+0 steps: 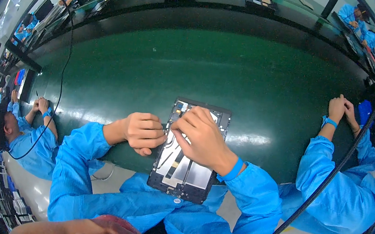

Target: The person assembles electronic tablets along a conveyor belt by connecting internal components and ribbon cables by hand, pushing the tablet down the line, and repeating the process on the next tablet.

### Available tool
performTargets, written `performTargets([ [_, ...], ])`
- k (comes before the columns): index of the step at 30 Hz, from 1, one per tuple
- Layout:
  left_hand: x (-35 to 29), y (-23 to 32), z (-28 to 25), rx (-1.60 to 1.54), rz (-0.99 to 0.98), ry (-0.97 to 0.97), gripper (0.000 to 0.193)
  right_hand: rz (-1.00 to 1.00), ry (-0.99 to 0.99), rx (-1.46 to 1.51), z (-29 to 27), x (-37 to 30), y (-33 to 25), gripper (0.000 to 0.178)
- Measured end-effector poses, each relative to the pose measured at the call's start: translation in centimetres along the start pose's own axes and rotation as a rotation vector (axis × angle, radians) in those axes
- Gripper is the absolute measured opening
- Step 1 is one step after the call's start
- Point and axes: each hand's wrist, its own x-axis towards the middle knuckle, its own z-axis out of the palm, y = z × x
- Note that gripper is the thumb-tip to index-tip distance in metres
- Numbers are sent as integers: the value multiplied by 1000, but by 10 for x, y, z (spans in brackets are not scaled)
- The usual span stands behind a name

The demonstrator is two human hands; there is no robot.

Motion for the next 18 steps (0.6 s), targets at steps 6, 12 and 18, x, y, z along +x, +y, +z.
performTargets([
  [6,0,1,0,-11,-43,-18,48,-11,3,0,2,-1,2,14],
  [12,1,-1,-2,-10,-54,-22,47,-11,38,11,1,1,0,16],
  [18,2,1,-2,16,-53,-23,43,-17,32,3,0,1,-1,16],
])
